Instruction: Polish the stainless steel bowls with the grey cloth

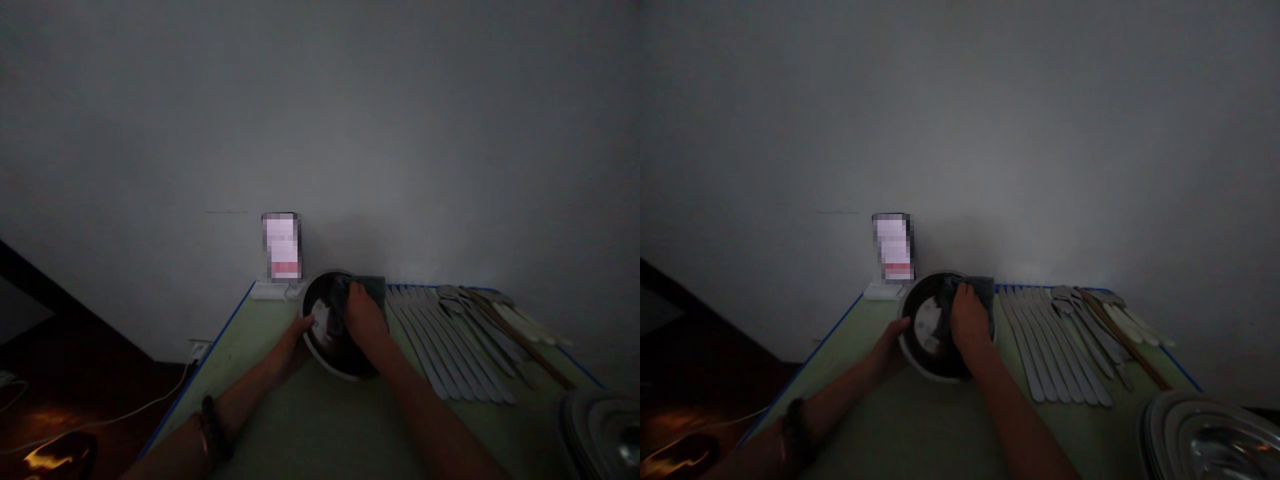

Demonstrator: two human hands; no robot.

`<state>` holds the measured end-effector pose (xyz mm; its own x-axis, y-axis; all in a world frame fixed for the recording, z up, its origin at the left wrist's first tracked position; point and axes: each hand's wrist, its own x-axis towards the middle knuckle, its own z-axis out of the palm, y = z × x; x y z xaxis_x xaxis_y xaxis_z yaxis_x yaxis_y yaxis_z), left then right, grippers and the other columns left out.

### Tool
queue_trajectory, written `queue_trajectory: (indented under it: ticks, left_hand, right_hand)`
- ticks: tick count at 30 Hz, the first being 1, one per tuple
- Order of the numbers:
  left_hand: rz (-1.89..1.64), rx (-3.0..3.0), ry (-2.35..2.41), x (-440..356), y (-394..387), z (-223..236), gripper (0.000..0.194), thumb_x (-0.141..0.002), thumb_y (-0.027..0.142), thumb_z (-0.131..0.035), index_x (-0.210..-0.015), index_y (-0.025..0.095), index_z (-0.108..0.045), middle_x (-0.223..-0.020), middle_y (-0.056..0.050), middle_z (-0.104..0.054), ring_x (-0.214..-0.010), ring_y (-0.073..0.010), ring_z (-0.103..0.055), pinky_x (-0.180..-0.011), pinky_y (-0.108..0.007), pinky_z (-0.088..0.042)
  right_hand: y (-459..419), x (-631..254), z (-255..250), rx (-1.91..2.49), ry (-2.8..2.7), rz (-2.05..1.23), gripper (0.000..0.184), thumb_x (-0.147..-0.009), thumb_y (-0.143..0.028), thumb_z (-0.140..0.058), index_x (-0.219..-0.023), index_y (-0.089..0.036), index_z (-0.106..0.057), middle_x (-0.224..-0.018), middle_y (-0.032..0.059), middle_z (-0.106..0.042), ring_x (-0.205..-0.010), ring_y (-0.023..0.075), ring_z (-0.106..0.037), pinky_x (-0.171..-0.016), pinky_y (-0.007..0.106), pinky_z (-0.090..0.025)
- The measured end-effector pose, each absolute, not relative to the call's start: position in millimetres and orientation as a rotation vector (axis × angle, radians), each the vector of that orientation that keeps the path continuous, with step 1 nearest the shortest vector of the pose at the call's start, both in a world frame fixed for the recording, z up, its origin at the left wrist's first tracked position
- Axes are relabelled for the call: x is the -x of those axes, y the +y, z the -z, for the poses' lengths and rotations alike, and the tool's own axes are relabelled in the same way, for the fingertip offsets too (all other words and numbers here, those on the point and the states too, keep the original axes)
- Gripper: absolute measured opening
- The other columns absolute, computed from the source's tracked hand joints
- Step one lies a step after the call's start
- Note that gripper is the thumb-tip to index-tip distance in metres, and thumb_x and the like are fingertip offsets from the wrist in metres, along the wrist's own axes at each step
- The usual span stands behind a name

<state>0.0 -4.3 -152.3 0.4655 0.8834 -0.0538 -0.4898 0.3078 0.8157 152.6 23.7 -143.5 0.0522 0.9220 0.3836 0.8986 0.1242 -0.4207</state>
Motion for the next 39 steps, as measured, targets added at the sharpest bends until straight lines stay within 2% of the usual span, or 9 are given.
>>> queue_trajectory:
  ticks: [4,6,10,12,18,24,30,35,39]
  left_hand:
    - [-1.007,-0.892,0.538,0.4,-5.5,151.0,0.065,-0.064,0.019,-0.070,-0.128,0.021,-0.055,-0.122,-0.007,-0.065,-0.118,-0.0321,-0.055,-0.102,-0.043,-0.039]
    - [-0.992,-0.898,0.530,1.8,-4.1,152.8,0.062,-0.061,0.016,-0.069,-0.123,0.020,-0.060,-0.118,-0.007,-0.068,-0.117,-0.0326,-0.056,-0.102,-0.043,-0.039]
    - [-0.879,-0.855,0.548,5.3,-0.9,157.5,0.038,-0.064,0.030,-0.069,-0.099,0.014,-0.073,-0.101,-0.009,-0.074,-0.115,-0.0356,-0.057,-0.104,-0.046,-0.036]
    - [-0.836,-0.803,0.538,5.6,-0.1,158.5,0.036,-0.068,0.039,-0.068,-0.092,0.014,-0.075,-0.100,-0.010,-0.074,-0.118,-0.0348,-0.054,-0.107,-0.045,-0.031]
    - [-0.989,-0.597,0.534,0.4,0.4,154.5,0.036,-0.081,0.046,-0.057,-0.099,0.019,-0.073,-0.099,-0.004,-0.075,-0.120,-0.0259,-0.054,-0.112,-0.036,-0.023]
    - [-0.881,-0.588,0.587,3.6,-1.5,149.9,0.052,-0.081,0.051,-0.054,-0.118,0.017,-0.064,-0.106,-0.007,-0.073,-0.120,-0.0283,-0.054,-0.110,-0.038,-0.027]
    - [-0.986,-0.607,0.519,5.4,3.8,150.0,0.061,-0.084,0.059,-0.044,-0.125,0.017,-0.058,-0.117,-0.008,-0.068,-0.124,-0.0273,-0.050,-0.112,-0.038,-0.025]
    - [-0.967,-0.680,0.507,2.4,6.6,153.8,0.072,-0.073,0.072,-0.050,-0.118,0.017,-0.062,-0.118,-0.011,-0.067,-0.129,-0.0281,-0.045,-0.112,-0.039,-0.023]
    - [-0.937,-0.702,0.531,2.8,4.3,153.2,0.065,-0.073,0.069,-0.054,-0.115,0.020,-0.064,-0.118,-0.009,-0.068,-0.129,-0.0276,-0.045,-0.111,-0.039,-0.026]
  right_hand:
    - [25.1,-148.5,139.3,1.696,-1.712,-0.066,0.025,-0.092,-0.012,-0.031,-0.106,-0.013,-0.051,-0.105,0.0131,-0.057,-0.094,0.0211,-0.060,-0.079,0.031,-0.046]
    - [24.2,-143.3,136.7,1.620,-1.592,-0.070,0.025,-0.093,-0.017,-0.031,-0.109,-0.014,-0.050,-0.109,0.0140,-0.053,-0.098,0.0208,-0.057,-0.084,0.033,-0.046]
    - [19.0,-131.2,132.9,1.352,-1.396,-0.137,0.019,-0.092,-0.021,-0.037,-0.102,-0.017,-0.053,-0.107,0.0122,-0.049,-0.098,0.0213,-0.055,-0.091,0.039,-0.044]
    - [15.7,-127.5,131.9,1.303,-1.458,-0.182,0.018,-0.090,-0.021,-0.041,-0.103,-0.017,-0.053,-0.106,0.0118,-0.051,-0.099,0.0220,-0.055,-0.092,0.041,-0.044]
    - [9.1,-126.2,136.3,1.527,-1.654,-0.002,0.048,-0.084,-0.031,-0.055,-0.126,-0.011,-0.044,-0.128,0.0219,-0.045,-0.118,0.0378,-0.043,-0.094,0.058,-0.038]
    - [4.2,-113.7,142.0,1.308,-1.516,-0.286,0.051,-0.087,-0.027,-0.047,-0.130,-0.003,-0.035,-0.130,0.0259,-0.044,-0.126,0.0308,-0.041,-0.103,0.048,-0.035]
    - [0.3,-113.0,132.1,0.954,-1.727,-0.742,0.032,-0.079,-0.014,-0.049,-0.111,-0.019,-0.054,-0.108,0.0080,-0.064,-0.103,0.0200,-0.059,-0.095,0.039,-0.045]
    - [-2.3,-113.0,134.9,1.061,-1.639,-0.625,0.026,-0.079,-0.017,-0.051,-0.105,-0.016,-0.056,-0.117,0.0125,-0.055,-0.113,0.0204,-0.052,-0.102,0.039,-0.038]
    - [-8.0,-111.7,136.7,1.017,-1.546,-0.705,0.037,-0.086,-0.026,-0.049,-0.122,-0.017,-0.044,-0.124,0.0126,-0.056,-0.117,0.0186,-0.052,-0.102,0.037,-0.039]
